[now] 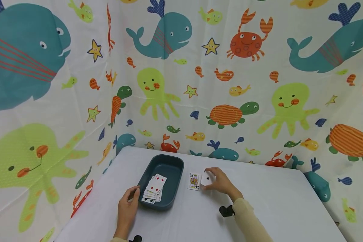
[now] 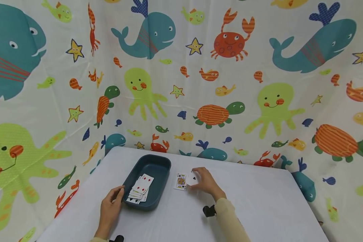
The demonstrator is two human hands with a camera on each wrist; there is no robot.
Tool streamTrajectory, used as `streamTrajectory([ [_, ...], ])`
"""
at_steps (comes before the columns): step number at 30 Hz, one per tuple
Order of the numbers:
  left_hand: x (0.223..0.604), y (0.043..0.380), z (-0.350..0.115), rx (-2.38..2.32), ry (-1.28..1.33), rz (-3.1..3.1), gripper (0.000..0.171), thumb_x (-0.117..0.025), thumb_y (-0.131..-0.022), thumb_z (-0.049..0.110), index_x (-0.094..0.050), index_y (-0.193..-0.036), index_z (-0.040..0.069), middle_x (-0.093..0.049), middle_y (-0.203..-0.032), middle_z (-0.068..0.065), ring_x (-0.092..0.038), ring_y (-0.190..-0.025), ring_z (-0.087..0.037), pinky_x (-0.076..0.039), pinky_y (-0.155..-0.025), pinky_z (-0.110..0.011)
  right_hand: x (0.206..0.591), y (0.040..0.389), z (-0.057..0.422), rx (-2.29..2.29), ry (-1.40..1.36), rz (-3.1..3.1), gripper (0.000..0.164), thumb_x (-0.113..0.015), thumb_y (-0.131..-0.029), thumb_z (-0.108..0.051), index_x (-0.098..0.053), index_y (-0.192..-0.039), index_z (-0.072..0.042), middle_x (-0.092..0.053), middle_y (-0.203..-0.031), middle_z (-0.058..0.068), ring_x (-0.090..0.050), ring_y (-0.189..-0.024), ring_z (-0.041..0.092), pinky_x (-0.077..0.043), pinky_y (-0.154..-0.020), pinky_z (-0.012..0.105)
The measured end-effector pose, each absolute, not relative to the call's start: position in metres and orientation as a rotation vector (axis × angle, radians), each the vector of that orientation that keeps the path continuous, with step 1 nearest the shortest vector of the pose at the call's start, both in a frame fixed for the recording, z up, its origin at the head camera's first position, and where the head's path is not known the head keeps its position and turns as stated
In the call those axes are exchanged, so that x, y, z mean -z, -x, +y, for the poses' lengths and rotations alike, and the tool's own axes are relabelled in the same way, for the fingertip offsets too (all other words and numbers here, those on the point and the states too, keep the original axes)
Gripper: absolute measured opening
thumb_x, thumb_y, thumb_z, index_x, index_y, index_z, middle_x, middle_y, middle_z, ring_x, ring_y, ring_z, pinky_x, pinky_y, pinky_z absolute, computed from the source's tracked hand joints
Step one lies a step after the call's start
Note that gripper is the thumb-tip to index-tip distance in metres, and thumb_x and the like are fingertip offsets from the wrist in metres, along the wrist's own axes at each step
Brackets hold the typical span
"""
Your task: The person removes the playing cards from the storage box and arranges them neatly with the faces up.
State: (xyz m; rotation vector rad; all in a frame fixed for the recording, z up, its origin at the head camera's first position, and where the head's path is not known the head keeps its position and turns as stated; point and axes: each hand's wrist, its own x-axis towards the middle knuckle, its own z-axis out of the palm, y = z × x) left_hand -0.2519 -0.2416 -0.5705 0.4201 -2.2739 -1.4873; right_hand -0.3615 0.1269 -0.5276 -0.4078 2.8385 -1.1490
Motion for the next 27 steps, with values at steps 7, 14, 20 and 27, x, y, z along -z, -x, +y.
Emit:
streamTrajectory([
  [7, 0.570, 0.249, -0.238, 1.465, -0.426, -2.274, 0.038, -0.056, -0.106, 0.037, -0.068, -0.127, 0.007, -0.070, -0.125, -0.015, -0.064, -0.112, -0.028, -0.052, -0.083, -0.022, 0.534, 0.364, 0.136, 1.088, 0.443, 2.836, 0.075, -0.098, -0.065, -0.022, -0.066, -0.131, -0.008, -0.059, -0.138, 0.016, -0.049, -0.134, 0.041, -0.035, -0.113, 0.060],
  [14, 0.568, 0.245, -0.236, 1.482, -0.460, -2.302, 0.043, -0.053, -0.106, 0.041, -0.066, -0.130, 0.008, -0.068, -0.128, -0.015, -0.063, -0.116, -0.029, -0.048, -0.085, -0.021, 0.542, 0.368, 0.139, 1.002, 0.455, 2.804, 0.074, -0.099, -0.065, -0.024, -0.067, -0.130, -0.011, -0.058, -0.139, 0.015, -0.047, -0.136, 0.041, -0.034, -0.114, 0.061],
  [20, 0.568, 0.245, -0.236, 1.482, -0.474, -2.313, 0.044, -0.052, -0.106, 0.042, -0.065, -0.131, 0.007, -0.068, -0.129, -0.016, -0.062, -0.116, -0.030, -0.049, -0.086, -0.025, 0.546, 0.369, 0.140, 0.965, 0.491, 2.788, 0.071, -0.098, -0.065, -0.021, -0.067, -0.128, -0.009, -0.058, -0.138, 0.016, -0.047, -0.136, 0.042, -0.034, -0.114, 0.061],
  [27, 0.568, 0.245, -0.237, 1.484, -0.457, -2.295, 0.043, -0.054, -0.106, 0.040, -0.066, -0.129, 0.007, -0.068, -0.128, -0.016, -0.063, -0.115, -0.030, -0.049, -0.083, -0.020, 0.545, 0.371, 0.138, 0.955, 0.513, 2.772, 0.069, -0.098, -0.067, -0.019, -0.067, -0.128, -0.008, -0.058, -0.139, 0.017, -0.047, -0.135, 0.042, -0.034, -0.114, 0.061],
])
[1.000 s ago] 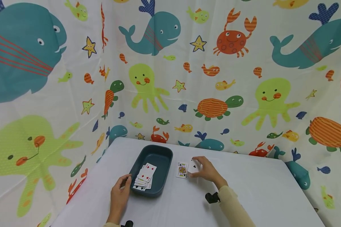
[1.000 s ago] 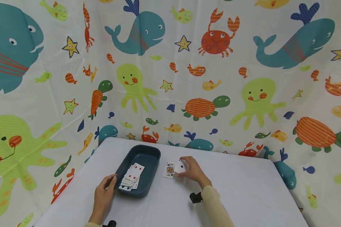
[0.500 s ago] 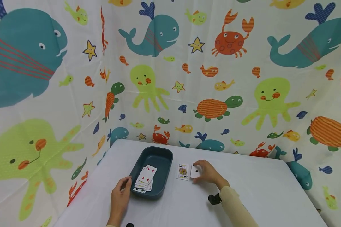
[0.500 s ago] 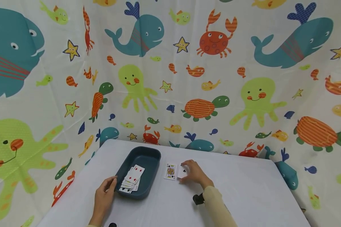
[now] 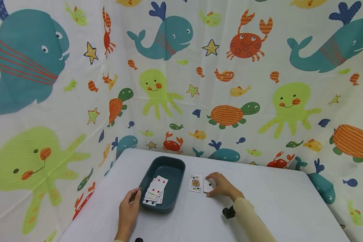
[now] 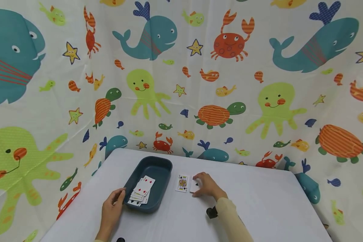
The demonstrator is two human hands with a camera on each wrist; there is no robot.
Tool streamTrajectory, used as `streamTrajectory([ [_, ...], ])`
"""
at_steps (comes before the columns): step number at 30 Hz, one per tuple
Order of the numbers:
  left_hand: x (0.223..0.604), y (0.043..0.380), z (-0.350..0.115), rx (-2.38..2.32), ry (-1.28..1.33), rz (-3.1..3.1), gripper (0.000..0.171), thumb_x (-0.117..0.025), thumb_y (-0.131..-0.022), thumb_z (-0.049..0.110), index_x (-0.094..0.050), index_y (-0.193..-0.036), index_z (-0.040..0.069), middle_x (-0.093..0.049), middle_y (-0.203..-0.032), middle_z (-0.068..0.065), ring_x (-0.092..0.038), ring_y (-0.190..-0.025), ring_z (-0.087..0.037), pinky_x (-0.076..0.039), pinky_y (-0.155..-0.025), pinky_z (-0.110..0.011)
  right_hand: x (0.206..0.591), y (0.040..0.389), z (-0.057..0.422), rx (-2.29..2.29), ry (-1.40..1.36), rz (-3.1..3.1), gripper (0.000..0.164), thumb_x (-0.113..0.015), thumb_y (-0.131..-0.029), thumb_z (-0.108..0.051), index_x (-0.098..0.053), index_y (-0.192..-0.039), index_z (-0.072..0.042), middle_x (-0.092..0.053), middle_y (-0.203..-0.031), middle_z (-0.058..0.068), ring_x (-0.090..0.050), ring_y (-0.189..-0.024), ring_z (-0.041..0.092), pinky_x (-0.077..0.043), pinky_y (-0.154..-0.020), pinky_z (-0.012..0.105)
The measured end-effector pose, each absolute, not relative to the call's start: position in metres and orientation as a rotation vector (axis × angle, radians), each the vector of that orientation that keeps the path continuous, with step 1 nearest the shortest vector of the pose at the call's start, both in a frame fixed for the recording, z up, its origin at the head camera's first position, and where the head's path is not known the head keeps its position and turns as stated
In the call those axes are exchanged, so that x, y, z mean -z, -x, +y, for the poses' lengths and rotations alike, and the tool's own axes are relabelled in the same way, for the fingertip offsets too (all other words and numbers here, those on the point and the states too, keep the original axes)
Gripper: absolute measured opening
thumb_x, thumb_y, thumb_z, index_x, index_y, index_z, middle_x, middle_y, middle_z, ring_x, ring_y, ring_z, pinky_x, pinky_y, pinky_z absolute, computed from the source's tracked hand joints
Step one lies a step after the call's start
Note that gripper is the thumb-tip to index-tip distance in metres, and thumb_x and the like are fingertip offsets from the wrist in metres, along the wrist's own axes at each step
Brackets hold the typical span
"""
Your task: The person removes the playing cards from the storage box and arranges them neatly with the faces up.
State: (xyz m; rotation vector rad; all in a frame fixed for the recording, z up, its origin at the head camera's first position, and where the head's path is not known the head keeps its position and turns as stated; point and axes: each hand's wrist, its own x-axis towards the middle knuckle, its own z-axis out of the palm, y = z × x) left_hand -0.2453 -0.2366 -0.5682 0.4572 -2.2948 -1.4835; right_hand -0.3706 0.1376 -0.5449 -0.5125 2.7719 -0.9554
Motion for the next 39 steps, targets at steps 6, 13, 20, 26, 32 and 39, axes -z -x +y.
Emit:
streamTrajectory([
  [6, 0.5693, 0.2461, -0.2372, 1.491, -0.435, -2.295, 0.043, -0.053, -0.106, 0.041, -0.066, -0.130, 0.006, -0.068, -0.129, -0.016, -0.063, -0.116, -0.030, -0.048, -0.082, -0.016, 0.5450, 0.3722, 0.1361, 0.925, 0.514, 2.771, 0.070, -0.097, -0.068, -0.021, -0.066, -0.130, -0.008, -0.058, -0.139, 0.017, -0.047, -0.136, 0.041, -0.034, -0.114, 0.060],
  [13, 0.5688, 0.2467, -0.2371, 1.495, -0.436, -2.304, 0.045, -0.052, -0.107, 0.042, -0.065, -0.131, 0.007, -0.067, -0.131, -0.017, -0.062, -0.118, -0.031, -0.047, -0.082, -0.014, 0.5448, 0.3716, 0.1364, 0.912, 0.515, 2.769, 0.071, -0.097, -0.069, -0.021, -0.065, -0.130, -0.007, -0.057, -0.140, 0.019, -0.046, -0.136, 0.043, -0.033, -0.115, 0.060],
  [20, 0.5692, 0.2484, -0.2374, 1.486, -0.421, -2.299, 0.040, -0.052, -0.108, 0.037, -0.066, -0.130, 0.007, -0.068, -0.130, -0.016, -0.063, -0.116, -0.030, -0.048, -0.083, -0.015, 0.5474, 0.3728, 0.1376, 0.906, 0.517, 2.767, 0.071, -0.096, -0.069, -0.022, -0.064, -0.132, -0.009, -0.057, -0.141, 0.017, -0.045, -0.137, 0.042, -0.033, -0.115, 0.060],
  [26, 0.5717, 0.2500, -0.2376, 1.471, -0.416, -2.288, 0.038, -0.054, -0.107, 0.036, -0.068, -0.128, 0.008, -0.069, -0.127, -0.015, -0.064, -0.114, -0.030, -0.051, -0.083, -0.020, 0.5514, 0.3736, 0.1389, 0.907, 0.509, 2.769, 0.072, -0.097, -0.069, -0.023, -0.064, -0.132, -0.010, -0.056, -0.143, 0.017, -0.045, -0.138, 0.042, -0.033, -0.115, 0.060],
  [32, 0.5722, 0.2490, -0.2381, 1.477, -0.408, -2.300, 0.040, -0.053, -0.107, 0.037, -0.066, -0.130, 0.007, -0.068, -0.130, -0.017, -0.064, -0.117, -0.032, -0.048, -0.082, -0.015, 0.5535, 0.3730, 0.1408, 0.915, 0.517, 2.786, 0.076, -0.097, -0.069, -0.026, -0.063, -0.134, -0.008, -0.056, -0.144, 0.018, -0.045, -0.138, 0.043, -0.033, -0.114, 0.060],
  [39, 0.5760, 0.2435, -0.2367, 1.483, -0.415, -2.292, 0.042, -0.052, -0.107, 0.039, -0.066, -0.131, 0.008, -0.067, -0.131, -0.017, -0.063, -0.118, -0.032, -0.047, -0.083, -0.014, 0.5510, 0.3657, 0.1450, 1.045, 0.469, 2.808, 0.080, -0.092, -0.074, -0.035, -0.058, -0.141, -0.006, -0.052, -0.148, 0.020, -0.044, -0.140, 0.043, -0.033, -0.114, 0.063],
])
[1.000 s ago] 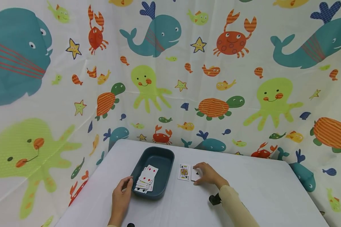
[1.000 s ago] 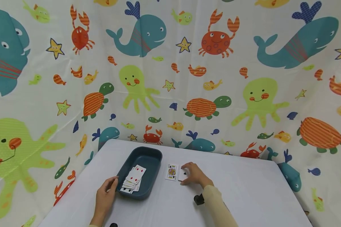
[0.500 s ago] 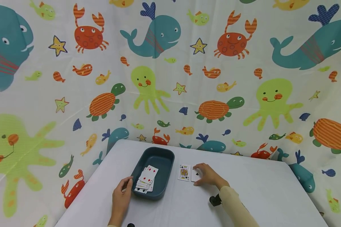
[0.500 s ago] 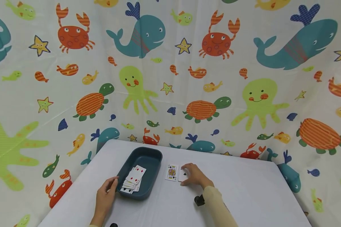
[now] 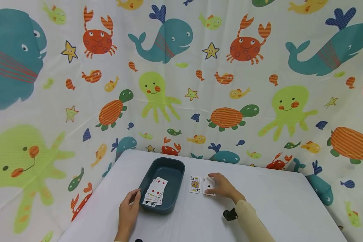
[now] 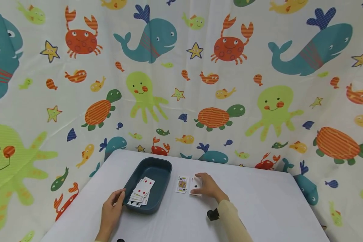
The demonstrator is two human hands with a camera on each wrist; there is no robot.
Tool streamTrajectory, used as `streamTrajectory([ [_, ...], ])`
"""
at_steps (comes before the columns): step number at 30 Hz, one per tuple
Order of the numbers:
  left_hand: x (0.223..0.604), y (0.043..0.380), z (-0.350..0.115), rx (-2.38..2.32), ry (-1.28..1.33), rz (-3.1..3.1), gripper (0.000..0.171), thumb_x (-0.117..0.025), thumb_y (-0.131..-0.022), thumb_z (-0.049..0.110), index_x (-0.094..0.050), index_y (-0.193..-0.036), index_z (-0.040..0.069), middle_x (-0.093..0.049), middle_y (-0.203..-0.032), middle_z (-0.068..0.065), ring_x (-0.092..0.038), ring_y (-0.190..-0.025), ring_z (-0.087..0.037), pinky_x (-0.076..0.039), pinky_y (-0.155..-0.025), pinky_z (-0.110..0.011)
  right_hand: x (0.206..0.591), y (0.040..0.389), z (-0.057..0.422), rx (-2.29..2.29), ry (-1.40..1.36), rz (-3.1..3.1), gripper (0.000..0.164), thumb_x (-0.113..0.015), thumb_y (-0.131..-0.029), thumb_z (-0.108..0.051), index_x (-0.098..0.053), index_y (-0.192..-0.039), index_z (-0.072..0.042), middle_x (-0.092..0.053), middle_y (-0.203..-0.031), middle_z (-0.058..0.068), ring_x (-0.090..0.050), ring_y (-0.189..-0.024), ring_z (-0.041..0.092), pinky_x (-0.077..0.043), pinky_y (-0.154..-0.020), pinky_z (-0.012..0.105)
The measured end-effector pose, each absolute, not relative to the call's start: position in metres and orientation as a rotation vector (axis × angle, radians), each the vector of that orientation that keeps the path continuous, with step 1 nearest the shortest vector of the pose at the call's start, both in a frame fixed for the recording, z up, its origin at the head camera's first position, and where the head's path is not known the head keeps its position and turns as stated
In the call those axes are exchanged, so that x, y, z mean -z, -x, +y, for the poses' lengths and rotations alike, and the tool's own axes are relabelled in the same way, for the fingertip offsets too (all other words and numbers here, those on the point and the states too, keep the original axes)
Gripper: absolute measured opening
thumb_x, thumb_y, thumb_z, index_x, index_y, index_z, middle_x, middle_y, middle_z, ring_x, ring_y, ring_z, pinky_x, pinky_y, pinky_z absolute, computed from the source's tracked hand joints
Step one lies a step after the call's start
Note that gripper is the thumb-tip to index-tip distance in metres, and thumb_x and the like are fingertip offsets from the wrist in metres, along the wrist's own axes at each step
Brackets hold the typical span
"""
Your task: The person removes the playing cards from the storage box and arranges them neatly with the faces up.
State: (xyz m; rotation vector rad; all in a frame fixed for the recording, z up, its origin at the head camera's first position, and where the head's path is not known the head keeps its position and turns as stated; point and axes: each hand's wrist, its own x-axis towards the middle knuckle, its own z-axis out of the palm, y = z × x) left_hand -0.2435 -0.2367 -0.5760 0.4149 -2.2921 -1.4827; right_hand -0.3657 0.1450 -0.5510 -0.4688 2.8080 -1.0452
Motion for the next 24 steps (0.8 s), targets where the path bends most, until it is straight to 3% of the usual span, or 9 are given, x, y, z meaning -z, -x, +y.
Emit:
streamTrajectory([
  [8, 0.577, 0.242, -0.235, 1.475, -0.422, -2.281, 0.042, -0.052, -0.107, 0.040, -0.066, -0.131, 0.008, -0.068, -0.129, -0.017, -0.063, -0.117, -0.031, -0.047, -0.082, -0.015, 0.545, 0.361, 0.143, 1.339, 0.414, 2.704, 0.087, -0.089, -0.079, -0.041, -0.050, -0.149, -0.008, -0.047, -0.154, 0.017, -0.043, -0.142, 0.041, -0.039, -0.112, 0.057],
  [20, 0.575, 0.245, -0.238, 1.492, -0.422, -2.293, 0.044, -0.052, -0.107, 0.041, -0.065, -0.132, 0.008, -0.067, -0.130, -0.017, -0.062, -0.118, -0.032, -0.048, -0.084, -0.016, 0.528, 0.351, 0.112, 1.698, 0.433, 2.547, 0.074, -0.083, -0.087, -0.026, -0.048, -0.151, -0.012, -0.043, -0.158, 0.015, -0.038, -0.146, 0.040, -0.035, -0.115, 0.055],
  [24, 0.576, 0.246, -0.238, 1.480, -0.417, -2.297, 0.043, -0.052, -0.107, 0.040, -0.065, -0.132, 0.008, -0.067, -0.131, -0.017, -0.063, -0.118, -0.032, -0.052, -0.088, -0.025, 0.525, 0.346, 0.101, 1.770, 0.456, 2.520, 0.071, -0.084, -0.087, -0.023, -0.050, -0.149, -0.013, -0.045, -0.156, 0.013, -0.040, -0.145, 0.039, -0.035, -0.115, 0.055],
])
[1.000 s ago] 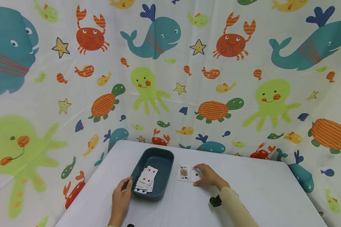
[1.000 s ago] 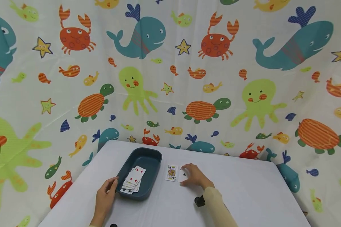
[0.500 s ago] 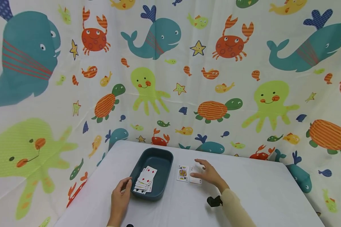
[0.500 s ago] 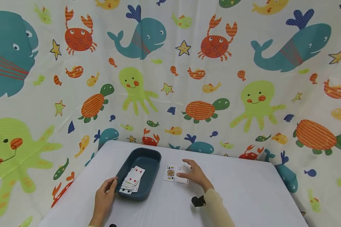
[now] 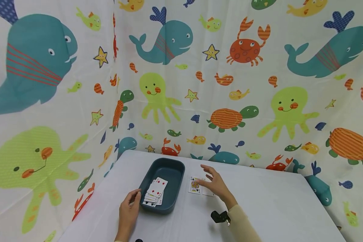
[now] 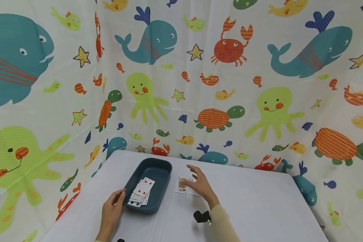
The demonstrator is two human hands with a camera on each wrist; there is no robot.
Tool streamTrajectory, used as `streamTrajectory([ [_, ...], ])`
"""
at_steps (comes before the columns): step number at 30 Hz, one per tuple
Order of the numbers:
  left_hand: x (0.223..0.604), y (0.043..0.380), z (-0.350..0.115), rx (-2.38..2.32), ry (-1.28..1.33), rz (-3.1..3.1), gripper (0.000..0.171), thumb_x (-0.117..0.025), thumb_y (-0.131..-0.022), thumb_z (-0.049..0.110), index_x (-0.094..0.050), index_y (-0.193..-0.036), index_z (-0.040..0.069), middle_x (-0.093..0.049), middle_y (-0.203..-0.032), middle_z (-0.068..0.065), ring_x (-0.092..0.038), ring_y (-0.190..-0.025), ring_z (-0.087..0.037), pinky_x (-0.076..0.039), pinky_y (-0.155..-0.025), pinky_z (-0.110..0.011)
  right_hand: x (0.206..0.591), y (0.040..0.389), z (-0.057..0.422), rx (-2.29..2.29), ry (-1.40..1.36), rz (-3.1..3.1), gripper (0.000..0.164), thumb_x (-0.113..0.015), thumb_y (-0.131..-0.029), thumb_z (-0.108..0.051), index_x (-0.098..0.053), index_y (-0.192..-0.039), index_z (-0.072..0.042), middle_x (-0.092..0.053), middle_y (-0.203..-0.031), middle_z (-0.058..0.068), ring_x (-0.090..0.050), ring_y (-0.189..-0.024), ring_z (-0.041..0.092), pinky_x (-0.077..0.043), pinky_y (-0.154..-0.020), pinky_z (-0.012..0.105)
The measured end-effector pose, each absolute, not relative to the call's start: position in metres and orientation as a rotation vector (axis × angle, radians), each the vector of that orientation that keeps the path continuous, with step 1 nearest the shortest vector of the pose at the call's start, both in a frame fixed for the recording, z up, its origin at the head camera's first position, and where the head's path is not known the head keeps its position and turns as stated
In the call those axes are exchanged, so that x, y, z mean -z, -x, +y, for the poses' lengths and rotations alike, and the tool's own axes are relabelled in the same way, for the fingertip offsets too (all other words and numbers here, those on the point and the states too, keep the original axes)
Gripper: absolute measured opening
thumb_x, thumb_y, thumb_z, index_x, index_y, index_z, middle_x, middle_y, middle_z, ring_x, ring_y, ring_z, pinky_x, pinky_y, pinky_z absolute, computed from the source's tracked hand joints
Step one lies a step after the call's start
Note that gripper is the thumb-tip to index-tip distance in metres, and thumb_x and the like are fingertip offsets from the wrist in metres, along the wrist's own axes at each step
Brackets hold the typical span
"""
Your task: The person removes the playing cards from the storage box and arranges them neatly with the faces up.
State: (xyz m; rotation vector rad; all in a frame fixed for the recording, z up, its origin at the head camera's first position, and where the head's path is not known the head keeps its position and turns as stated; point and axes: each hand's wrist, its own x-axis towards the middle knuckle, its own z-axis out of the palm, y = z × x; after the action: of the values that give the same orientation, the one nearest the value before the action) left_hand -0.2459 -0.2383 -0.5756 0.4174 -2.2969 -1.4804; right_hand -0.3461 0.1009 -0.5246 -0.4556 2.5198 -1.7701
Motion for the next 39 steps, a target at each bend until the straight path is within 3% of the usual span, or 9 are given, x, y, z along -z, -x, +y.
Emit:
streamTrajectory([
  [5, 0.578, 0.244, -0.237, 1.464, -0.437, -2.309, 0.044, -0.051, -0.107, 0.040, -0.065, -0.132, 0.007, -0.067, -0.131, -0.019, -0.064, -0.117, -0.034, -0.055, -0.094, -0.047, 0.525, 0.339, 0.090, 1.842, 0.460, 2.467, 0.070, -0.084, -0.086, -0.019, -0.052, -0.148, -0.015, -0.046, -0.156, 0.010, -0.041, -0.145, 0.035, -0.036, -0.115, 0.053],
  [10, 0.578, 0.243, -0.238, 1.469, -0.454, -2.304, 0.044, -0.051, -0.107, 0.040, -0.065, -0.132, 0.007, -0.067, -0.130, -0.019, -0.063, -0.118, -0.035, -0.053, -0.096, -0.052, 0.524, 0.335, 0.077, 1.898, 0.473, 2.425, 0.069, -0.083, -0.086, -0.015, -0.052, -0.147, -0.013, -0.047, -0.155, 0.009, -0.042, -0.144, 0.035, -0.036, -0.115, 0.054],
  [15, 0.578, 0.244, -0.238, 1.476, -0.456, -2.303, 0.044, -0.052, -0.107, 0.041, -0.065, -0.132, 0.007, -0.067, -0.129, -0.019, -0.063, -0.117, -0.034, -0.053, -0.095, -0.049, 0.525, 0.334, 0.064, 1.877, 0.504, 2.416, 0.071, -0.083, -0.087, -0.021, -0.050, -0.149, -0.012, -0.047, -0.155, 0.009, -0.041, -0.144, 0.034, -0.036, -0.115, 0.053],
  [24, 0.579, 0.245, -0.237, 1.477, -0.456, -2.297, 0.040, -0.055, -0.106, 0.038, -0.067, -0.129, 0.008, -0.069, -0.125, -0.015, -0.063, -0.114, -0.030, -0.051, -0.085, -0.028, 0.525, 0.334, 0.042, 1.801, 0.539, 2.412, 0.080, -0.083, -0.087, -0.036, -0.045, -0.152, -0.011, -0.044, -0.157, 0.011, -0.039, -0.145, 0.038, -0.035, -0.114, 0.058],
  [39, 0.577, 0.246, -0.237, 1.476, -0.446, -2.287, 0.041, -0.054, -0.107, 0.038, -0.067, -0.130, 0.007, -0.069, -0.125, -0.017, -0.064, -0.113, -0.031, -0.052, -0.084, -0.028, 0.522, 0.332, 0.007, 1.727, 0.602, 2.384, 0.082, -0.084, -0.085, -0.041, -0.046, -0.153, -0.015, -0.046, -0.156, 0.010, -0.042, -0.145, 0.035, -0.036, -0.115, 0.054],
])
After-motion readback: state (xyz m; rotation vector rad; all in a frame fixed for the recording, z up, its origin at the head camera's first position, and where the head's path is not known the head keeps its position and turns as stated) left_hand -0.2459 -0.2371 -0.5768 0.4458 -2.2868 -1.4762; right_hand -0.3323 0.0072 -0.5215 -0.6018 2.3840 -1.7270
